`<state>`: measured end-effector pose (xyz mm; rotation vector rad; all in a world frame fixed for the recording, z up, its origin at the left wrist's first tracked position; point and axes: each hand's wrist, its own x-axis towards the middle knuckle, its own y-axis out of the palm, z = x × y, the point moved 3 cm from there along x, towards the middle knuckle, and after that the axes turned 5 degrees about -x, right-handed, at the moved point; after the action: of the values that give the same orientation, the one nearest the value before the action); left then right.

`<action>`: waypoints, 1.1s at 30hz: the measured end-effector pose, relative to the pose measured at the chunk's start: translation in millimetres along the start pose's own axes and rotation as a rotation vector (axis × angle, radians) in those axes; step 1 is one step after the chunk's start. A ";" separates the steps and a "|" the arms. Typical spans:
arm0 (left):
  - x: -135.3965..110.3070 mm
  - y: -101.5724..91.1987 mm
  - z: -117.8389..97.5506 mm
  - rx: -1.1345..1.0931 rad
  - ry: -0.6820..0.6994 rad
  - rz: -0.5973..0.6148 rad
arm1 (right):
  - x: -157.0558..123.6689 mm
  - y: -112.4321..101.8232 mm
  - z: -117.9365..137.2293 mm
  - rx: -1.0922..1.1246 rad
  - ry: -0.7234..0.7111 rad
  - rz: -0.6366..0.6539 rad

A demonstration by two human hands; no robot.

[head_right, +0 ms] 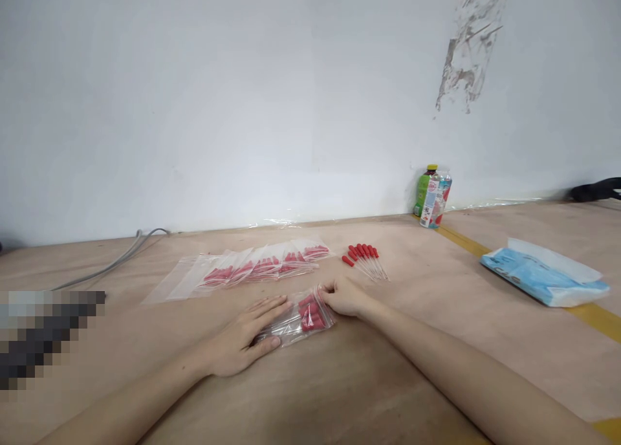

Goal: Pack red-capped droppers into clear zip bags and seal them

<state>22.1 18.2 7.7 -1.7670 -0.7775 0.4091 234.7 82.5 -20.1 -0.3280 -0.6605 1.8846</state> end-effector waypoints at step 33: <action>-0.3 -0.8 -2.2 0.026 -0.006 0.014 | -12.6 6.9 13.6 0.385 0.252 -0.098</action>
<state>23.0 16.6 9.1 -1.7482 -0.7614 0.4319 227.5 65.0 -14.1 -0.2716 -0.1360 1.7916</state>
